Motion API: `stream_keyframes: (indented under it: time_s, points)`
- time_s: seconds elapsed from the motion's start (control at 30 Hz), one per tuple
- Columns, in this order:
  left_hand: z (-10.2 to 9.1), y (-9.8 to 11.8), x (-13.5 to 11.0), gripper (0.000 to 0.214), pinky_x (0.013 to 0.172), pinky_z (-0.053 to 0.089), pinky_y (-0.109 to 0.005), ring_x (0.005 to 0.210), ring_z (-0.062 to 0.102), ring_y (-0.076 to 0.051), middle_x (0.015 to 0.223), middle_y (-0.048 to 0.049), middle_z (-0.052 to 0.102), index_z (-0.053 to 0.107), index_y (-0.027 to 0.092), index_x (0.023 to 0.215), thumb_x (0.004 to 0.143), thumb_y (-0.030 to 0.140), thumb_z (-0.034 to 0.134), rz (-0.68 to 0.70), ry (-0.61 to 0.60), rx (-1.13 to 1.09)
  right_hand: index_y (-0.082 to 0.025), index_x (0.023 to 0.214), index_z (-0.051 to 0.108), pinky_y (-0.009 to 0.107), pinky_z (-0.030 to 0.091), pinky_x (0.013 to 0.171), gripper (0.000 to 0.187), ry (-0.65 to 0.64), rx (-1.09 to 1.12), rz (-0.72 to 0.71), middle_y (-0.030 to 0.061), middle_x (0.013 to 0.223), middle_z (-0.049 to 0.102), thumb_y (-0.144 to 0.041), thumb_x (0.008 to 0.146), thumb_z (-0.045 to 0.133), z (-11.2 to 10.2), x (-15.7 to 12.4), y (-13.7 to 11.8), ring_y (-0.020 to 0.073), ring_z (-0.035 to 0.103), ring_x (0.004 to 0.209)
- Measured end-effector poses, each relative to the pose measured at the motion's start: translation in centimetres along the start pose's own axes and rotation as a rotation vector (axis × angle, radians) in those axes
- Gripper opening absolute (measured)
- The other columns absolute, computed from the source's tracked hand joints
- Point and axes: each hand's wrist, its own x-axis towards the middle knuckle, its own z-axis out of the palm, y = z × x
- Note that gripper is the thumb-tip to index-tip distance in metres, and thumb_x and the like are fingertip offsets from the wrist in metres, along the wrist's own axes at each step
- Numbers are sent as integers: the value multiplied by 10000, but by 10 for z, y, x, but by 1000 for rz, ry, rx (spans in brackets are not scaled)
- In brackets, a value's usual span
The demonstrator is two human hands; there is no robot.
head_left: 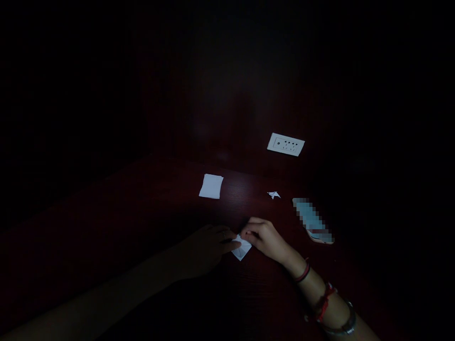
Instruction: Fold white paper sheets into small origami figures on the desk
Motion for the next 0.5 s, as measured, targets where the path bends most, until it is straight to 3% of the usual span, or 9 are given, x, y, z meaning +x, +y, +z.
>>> stream_keyframes:
  time_s: [0.23,0.5]
  points:
    - [-10,5,3,517,857,302,-353,1060,378,-210,1197,-20,421,324,258,1202,731,65,413,-14,-34,3,-189,970,582,210,409,730,262,-171,-72,-169,33,937,558,-96,784,422,-19,-11,1,115,529,824]
    - [-10,4,4,523,861,304,-355,1058,377,-209,1194,-30,420,329,251,1198,721,56,421,-9,-43,-6,-185,997,576,217,401,788,303,-241,-172,-196,24,1004,570,-74,764,417,-23,-11,-3,121,529,891]
